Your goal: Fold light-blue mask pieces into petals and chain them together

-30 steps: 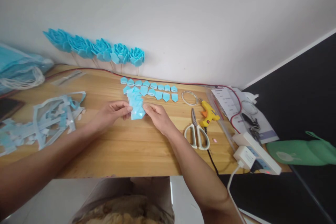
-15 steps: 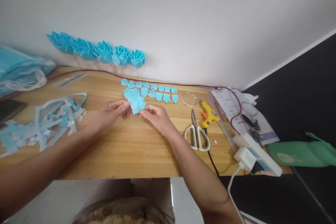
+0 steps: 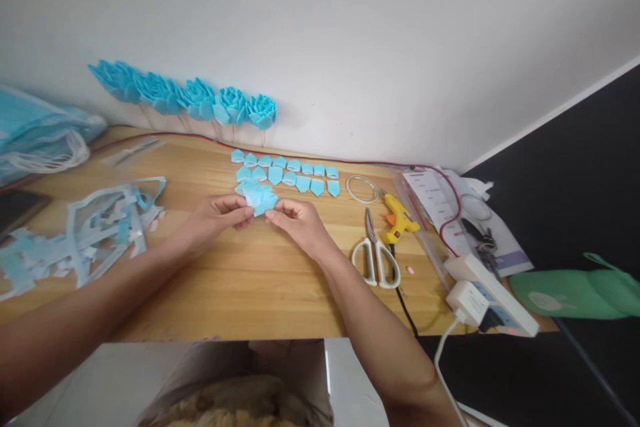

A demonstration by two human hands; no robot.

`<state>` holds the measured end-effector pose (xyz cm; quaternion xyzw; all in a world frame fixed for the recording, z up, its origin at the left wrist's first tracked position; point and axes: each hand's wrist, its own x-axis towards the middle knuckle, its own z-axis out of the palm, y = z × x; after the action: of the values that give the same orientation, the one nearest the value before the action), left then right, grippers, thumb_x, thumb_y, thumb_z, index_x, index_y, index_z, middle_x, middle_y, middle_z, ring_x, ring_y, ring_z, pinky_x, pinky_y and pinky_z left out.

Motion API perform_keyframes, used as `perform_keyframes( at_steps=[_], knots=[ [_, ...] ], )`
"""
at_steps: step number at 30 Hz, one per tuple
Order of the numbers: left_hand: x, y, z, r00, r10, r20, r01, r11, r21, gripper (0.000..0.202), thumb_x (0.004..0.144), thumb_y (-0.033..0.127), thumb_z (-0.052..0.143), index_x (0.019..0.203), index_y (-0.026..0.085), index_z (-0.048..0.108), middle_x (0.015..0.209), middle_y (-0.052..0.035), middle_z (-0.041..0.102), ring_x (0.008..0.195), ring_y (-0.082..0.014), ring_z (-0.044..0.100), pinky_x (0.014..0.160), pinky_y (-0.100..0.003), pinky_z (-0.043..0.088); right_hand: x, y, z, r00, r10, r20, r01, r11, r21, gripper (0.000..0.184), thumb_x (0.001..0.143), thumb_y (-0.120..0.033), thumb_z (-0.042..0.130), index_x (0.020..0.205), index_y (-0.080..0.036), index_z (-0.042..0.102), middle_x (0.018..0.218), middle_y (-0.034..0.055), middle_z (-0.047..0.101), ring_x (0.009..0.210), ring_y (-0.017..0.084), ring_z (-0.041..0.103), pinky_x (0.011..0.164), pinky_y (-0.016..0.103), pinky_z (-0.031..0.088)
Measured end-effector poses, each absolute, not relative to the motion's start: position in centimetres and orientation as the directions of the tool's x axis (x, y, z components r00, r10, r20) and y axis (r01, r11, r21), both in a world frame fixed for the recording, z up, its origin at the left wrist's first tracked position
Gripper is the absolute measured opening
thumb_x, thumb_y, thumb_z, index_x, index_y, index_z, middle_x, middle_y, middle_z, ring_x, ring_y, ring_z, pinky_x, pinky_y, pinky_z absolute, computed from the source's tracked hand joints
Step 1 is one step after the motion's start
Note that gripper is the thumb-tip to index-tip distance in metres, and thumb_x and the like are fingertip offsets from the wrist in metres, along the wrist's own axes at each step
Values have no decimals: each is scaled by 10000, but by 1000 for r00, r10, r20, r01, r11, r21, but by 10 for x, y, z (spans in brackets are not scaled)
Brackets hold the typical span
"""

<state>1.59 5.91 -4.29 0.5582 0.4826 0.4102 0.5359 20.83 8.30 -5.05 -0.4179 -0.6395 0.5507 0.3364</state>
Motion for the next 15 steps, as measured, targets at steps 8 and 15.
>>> perform_keyframes(
  at_steps=[8,15],
  knots=[
    [17,59,-46,219,975,-30,120,3,993,242,711,389,636,624,168,587,584,28,525,571,-101,451,572,-226,373,207,83,-54,-450,893,-7,147,67,-987,230,745,-367,672,663,-172,581,654,-24,585,616,102,483,614,252,365],
    [12,60,-44,169,984,65,195,-98,976,204,751,357,623,672,169,617,652,13,589,644,-126,515,625,-238,395,211,84,-50,-467,883,-49,110,3,-994,240,814,-409,620,771,-180,675,805,22,675,729,123,556,719,267,432]
  ],
)
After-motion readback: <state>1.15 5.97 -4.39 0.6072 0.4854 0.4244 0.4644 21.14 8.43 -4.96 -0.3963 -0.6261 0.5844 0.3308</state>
